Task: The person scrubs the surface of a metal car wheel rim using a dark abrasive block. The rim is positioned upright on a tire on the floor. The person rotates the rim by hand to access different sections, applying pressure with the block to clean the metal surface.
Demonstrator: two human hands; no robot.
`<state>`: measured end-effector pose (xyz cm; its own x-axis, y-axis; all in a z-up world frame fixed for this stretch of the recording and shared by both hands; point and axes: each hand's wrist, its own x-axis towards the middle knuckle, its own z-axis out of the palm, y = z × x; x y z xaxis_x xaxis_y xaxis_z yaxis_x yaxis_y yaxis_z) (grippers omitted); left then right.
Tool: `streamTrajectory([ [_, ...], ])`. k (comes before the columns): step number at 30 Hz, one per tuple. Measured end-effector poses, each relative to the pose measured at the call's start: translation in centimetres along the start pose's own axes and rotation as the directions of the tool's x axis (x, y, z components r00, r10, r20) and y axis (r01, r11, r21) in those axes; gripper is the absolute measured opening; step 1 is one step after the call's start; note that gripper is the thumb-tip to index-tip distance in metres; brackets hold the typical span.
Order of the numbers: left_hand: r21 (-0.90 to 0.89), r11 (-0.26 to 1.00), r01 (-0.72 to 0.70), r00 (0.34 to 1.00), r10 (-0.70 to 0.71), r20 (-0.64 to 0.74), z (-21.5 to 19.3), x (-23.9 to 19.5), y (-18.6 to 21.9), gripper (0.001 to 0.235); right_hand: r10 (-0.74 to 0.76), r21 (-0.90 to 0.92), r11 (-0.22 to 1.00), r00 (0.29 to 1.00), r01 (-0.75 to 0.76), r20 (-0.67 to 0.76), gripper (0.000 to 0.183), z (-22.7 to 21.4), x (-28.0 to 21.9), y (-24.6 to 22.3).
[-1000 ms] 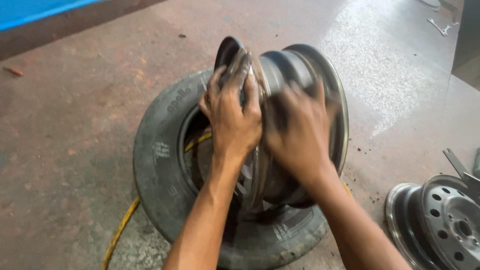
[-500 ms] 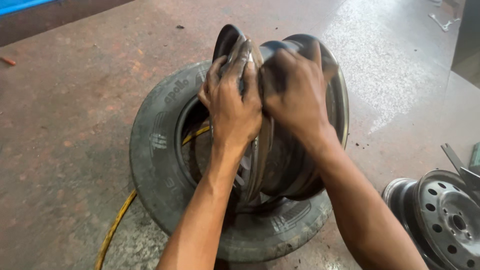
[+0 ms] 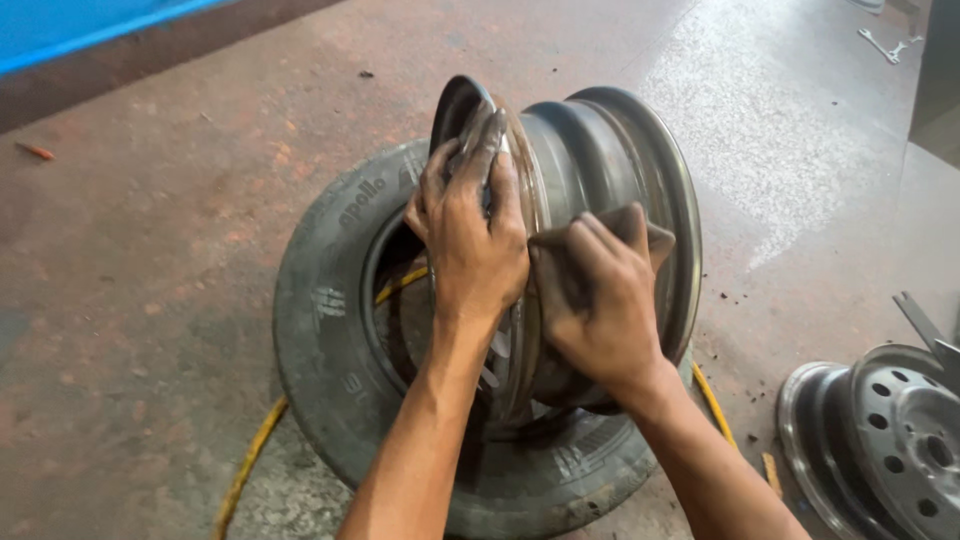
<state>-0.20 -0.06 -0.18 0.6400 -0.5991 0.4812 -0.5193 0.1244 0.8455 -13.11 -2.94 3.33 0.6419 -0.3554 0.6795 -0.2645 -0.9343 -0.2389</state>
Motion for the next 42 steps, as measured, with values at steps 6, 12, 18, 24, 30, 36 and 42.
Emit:
streamTrajectory([
  [6,0.008,1.000,-0.009,0.999,0.009,-0.032,0.0,0.2,0.0,0.045,0.158,0.051,0.985,0.984,-0.162,0.084,0.007,0.5,2.8,1.1],
  [12,0.014,1.000,0.014,0.999,-0.013,-0.030,0.6,-0.2,-0.4,0.044,0.046,-0.026,0.999,0.998,-0.045,0.044,0.005,-0.1,2.0,0.9],
  [18,0.041,0.999,0.027,1.000,-0.027,-0.002,0.0,0.3,0.3,0.045,0.077,-0.229,0.971,0.996,-0.065,0.041,0.007,-0.6,0.7,-2.1],
  [24,0.053,0.998,0.023,1.000,-0.023,0.006,-0.1,0.0,0.2,0.044,0.166,-0.105,0.982,0.985,-0.160,0.052,0.009,0.2,3.0,0.3],
  [30,0.009,1.000,-0.015,1.000,0.015,0.006,0.1,-0.2,0.0,0.045,0.002,-0.264,0.964,0.998,-0.017,-0.055,0.016,1.0,1.2,1.0],
  [36,0.200,0.970,-0.139,0.990,0.138,0.020,-3.1,-8.6,1.0,0.050,0.461,0.260,0.843,0.882,-0.471,0.100,0.019,-0.5,6.9,2.9],
  [42,0.269,0.963,0.034,0.981,-0.083,0.175,-2.3,-16.3,-1.4,0.033,0.589,0.601,0.638,0.808,-0.481,0.021,0.015,-5.2,-2.3,2.1],
])
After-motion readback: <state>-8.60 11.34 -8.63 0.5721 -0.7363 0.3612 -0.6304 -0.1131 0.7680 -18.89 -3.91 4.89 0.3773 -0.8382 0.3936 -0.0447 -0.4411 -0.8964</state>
